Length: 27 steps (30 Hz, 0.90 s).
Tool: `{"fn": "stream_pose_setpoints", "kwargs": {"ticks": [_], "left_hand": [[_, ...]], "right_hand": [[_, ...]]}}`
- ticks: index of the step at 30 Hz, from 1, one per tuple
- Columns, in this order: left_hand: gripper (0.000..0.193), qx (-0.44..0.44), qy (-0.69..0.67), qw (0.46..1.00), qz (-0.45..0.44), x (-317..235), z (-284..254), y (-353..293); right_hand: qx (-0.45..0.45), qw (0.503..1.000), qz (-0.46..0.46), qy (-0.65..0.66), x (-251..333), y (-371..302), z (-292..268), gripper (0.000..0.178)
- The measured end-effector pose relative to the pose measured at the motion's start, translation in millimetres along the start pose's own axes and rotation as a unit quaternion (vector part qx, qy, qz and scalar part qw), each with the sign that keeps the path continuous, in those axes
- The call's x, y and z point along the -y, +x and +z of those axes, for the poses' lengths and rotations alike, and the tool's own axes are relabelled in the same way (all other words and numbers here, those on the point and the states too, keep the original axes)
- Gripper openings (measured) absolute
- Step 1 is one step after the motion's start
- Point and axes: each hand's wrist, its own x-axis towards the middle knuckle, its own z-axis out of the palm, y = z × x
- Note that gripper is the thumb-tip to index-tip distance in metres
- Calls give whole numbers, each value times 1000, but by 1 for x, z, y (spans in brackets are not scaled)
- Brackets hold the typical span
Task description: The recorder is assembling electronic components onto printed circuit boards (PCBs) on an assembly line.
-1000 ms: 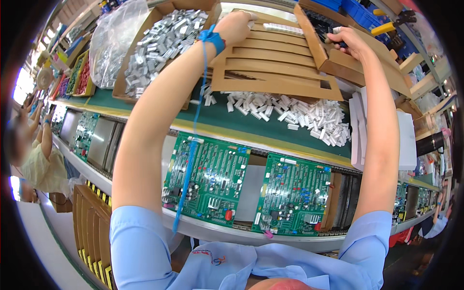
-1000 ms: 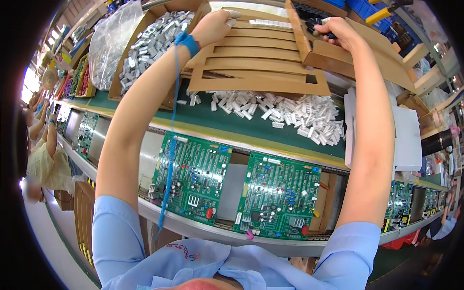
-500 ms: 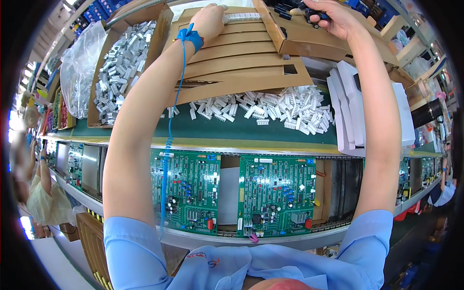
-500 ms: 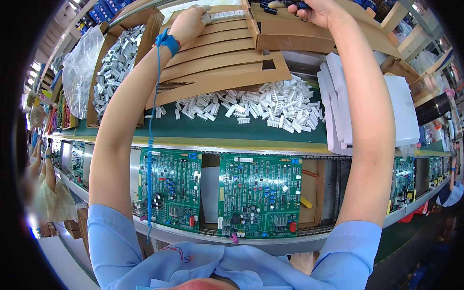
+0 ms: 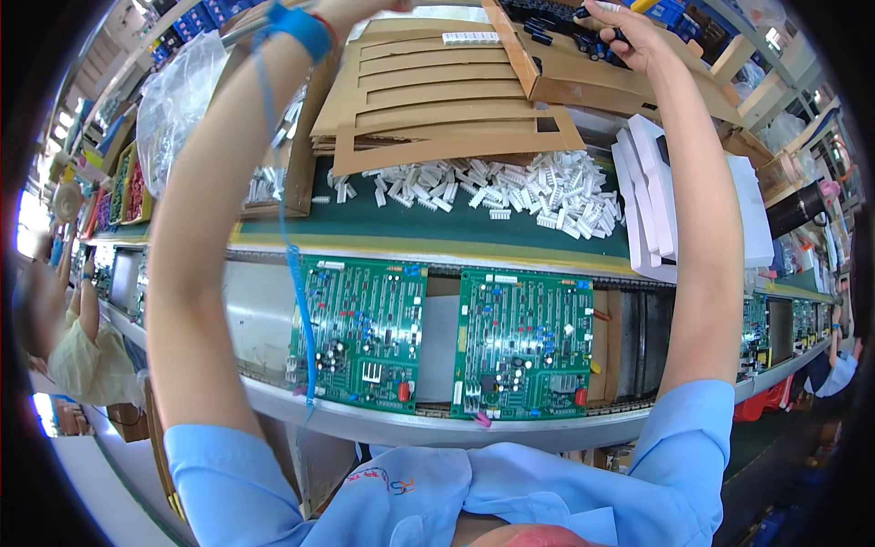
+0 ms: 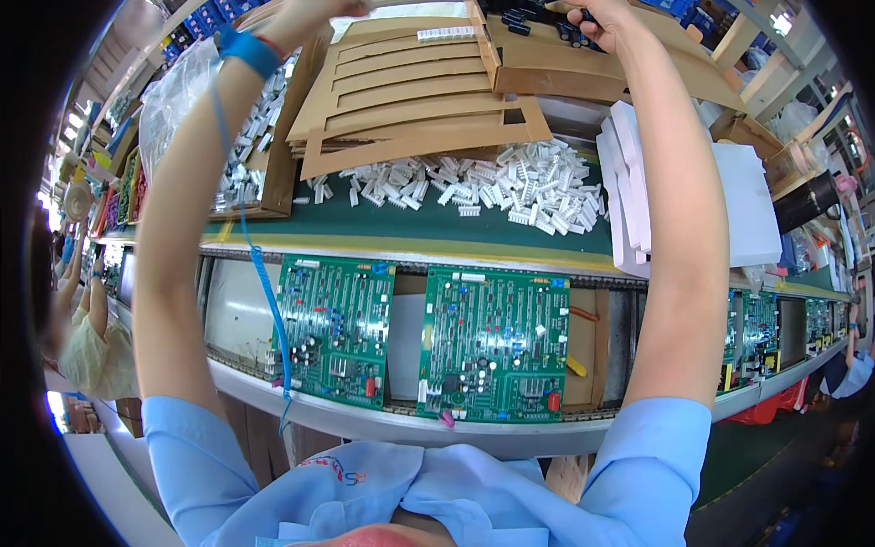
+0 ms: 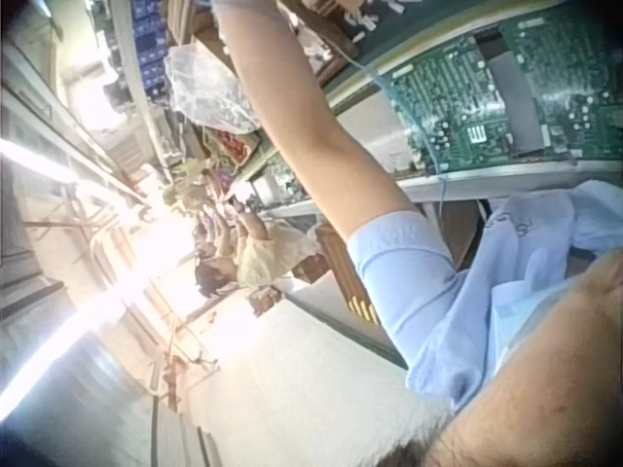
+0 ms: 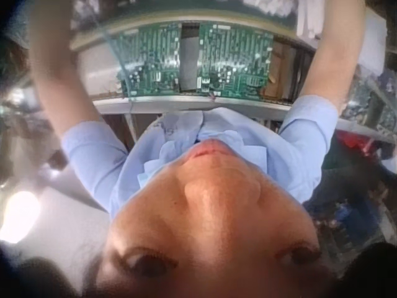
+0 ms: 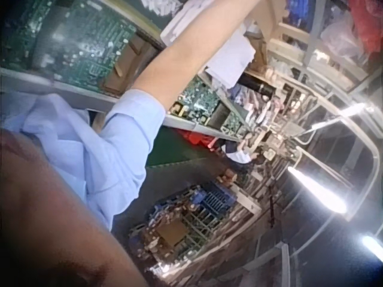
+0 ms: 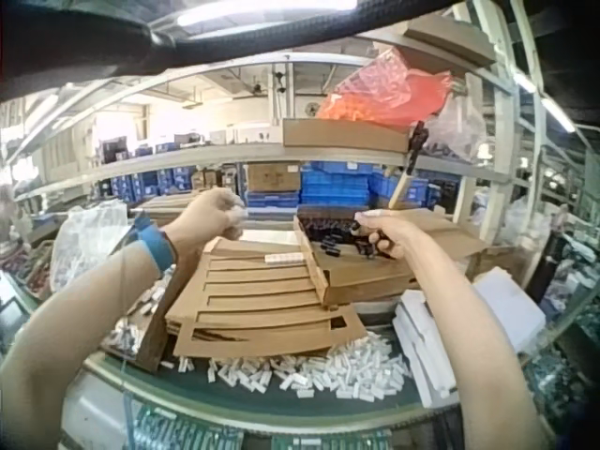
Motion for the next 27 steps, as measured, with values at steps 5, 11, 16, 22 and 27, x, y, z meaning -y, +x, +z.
{"fn": "stream_pose_setpoints", "kwargs": {"ticks": [5, 11, 16, 22, 27], "left_hand": [[18, 20, 19, 998, 50, -110, -61, -91], [19, 98, 29, 988, -119, -48, -18, -196], [19, 159, 28, 977, -137, -64, 47, -261], [20, 191, 81, 967, -146, -107, 54, -322], [23, 209, 25, 959, -188, -82, 57, -333]], "right_hand": [[78, 997, -3, 18, 31, -81, 33, 11], [171, 981, -59, -68, 16, -244, 79, 12], [164, 938, -15, -306, -47, -354, 84, 22], [148, 899, -188, -367, -102, -422, 120, 20], [117, 870, -183, -443, -122, -430, 123, 22]]}}
